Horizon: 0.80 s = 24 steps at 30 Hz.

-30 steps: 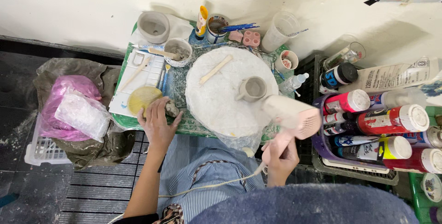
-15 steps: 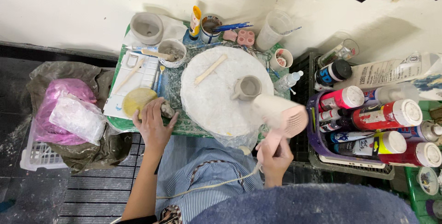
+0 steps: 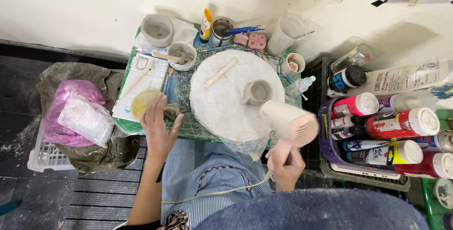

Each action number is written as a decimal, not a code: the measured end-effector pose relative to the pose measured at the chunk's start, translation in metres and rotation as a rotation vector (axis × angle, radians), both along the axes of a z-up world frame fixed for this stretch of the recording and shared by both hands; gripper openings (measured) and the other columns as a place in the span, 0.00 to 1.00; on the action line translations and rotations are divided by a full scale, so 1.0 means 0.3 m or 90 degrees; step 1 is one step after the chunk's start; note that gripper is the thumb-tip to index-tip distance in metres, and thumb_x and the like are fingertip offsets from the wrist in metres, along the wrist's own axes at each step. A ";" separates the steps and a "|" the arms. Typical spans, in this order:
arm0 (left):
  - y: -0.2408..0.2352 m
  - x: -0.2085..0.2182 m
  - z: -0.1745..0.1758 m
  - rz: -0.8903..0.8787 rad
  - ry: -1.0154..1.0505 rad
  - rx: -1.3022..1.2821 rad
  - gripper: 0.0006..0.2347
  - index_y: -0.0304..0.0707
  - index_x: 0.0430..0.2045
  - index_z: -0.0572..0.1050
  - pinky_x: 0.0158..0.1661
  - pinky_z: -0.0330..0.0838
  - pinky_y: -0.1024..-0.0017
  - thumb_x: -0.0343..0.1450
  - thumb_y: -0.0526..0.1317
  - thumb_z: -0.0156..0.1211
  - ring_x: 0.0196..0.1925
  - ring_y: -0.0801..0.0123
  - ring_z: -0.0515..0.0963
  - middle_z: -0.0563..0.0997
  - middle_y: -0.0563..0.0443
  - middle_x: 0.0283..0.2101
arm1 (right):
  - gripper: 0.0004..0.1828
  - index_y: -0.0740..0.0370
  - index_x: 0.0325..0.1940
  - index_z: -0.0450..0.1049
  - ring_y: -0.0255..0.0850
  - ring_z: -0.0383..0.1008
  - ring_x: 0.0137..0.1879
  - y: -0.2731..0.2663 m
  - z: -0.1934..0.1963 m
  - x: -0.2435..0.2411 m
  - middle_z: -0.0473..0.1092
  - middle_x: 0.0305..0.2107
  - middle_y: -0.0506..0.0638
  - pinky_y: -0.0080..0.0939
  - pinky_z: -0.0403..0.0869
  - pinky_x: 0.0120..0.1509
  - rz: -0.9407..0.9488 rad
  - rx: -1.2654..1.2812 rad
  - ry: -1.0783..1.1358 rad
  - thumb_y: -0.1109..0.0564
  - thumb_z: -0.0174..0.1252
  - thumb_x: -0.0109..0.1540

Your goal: The person shapes and finishes small clay vessels by hand and with tools on a turntable, then uses a hair dryer to dry the clay surfaces.

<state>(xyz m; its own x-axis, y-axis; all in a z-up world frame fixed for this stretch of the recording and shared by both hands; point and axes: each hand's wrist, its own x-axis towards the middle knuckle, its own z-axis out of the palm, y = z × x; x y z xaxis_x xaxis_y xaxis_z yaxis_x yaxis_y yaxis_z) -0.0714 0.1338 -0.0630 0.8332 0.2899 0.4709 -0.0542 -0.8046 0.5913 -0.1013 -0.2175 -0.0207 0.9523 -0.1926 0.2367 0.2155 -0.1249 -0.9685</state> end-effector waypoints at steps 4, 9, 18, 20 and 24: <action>-0.065 -0.001 0.020 -0.063 -0.041 -0.046 0.28 0.34 0.67 0.65 0.71 0.48 0.48 0.74 0.50 0.61 0.71 0.57 0.66 0.69 0.42 0.70 | 0.16 0.75 0.56 0.69 0.37 0.77 0.37 0.013 0.018 0.005 0.74 0.36 0.54 0.36 0.76 0.39 -0.035 0.030 0.012 0.68 0.56 0.64; -0.204 0.000 0.038 -0.216 -0.003 0.066 0.23 0.41 0.57 0.74 0.69 0.48 0.49 0.70 0.51 0.63 0.71 0.60 0.68 0.77 0.51 0.62 | 0.17 0.76 0.56 0.69 0.38 0.76 0.38 0.011 0.008 0.001 0.74 0.38 0.55 0.37 0.76 0.41 -0.006 0.024 -0.037 0.69 0.55 0.63; -0.230 -0.037 0.129 -0.261 -0.086 0.074 0.17 0.45 0.49 0.79 0.69 0.44 0.50 0.70 0.49 0.66 0.59 0.67 0.78 0.83 0.57 0.52 | 0.16 0.77 0.57 0.68 0.39 0.76 0.36 0.007 0.004 -0.003 0.73 0.42 0.58 0.39 0.76 0.39 0.042 0.095 -0.029 0.69 0.54 0.65; -0.164 -0.013 0.141 -0.196 -0.115 0.080 0.14 0.47 0.47 0.80 0.68 0.45 0.53 0.69 0.47 0.67 0.55 0.67 0.79 0.83 0.58 0.49 | 0.17 0.77 0.57 0.67 0.40 0.76 0.35 0.013 0.000 0.005 0.73 0.43 0.58 0.40 0.76 0.38 0.032 0.113 -0.038 0.68 0.54 0.64; 0.051 0.056 0.143 -0.034 -0.125 -0.036 0.14 0.41 0.51 0.78 0.65 0.54 0.59 0.72 0.39 0.66 0.57 0.60 0.77 0.82 0.49 0.51 | 0.19 0.77 0.58 0.67 0.42 0.76 0.35 -0.015 -0.058 0.029 0.72 0.44 0.59 0.42 0.76 0.37 0.091 0.147 -0.051 0.64 0.55 0.64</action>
<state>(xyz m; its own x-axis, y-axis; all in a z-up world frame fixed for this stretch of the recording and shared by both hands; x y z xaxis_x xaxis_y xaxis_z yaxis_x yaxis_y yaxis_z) -0.0545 0.1490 -0.0200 0.7422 0.2779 0.6098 -0.2145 -0.7636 0.6090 -0.0926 -0.2221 -0.0381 0.9538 -0.1146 0.2777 0.2918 0.1336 -0.9471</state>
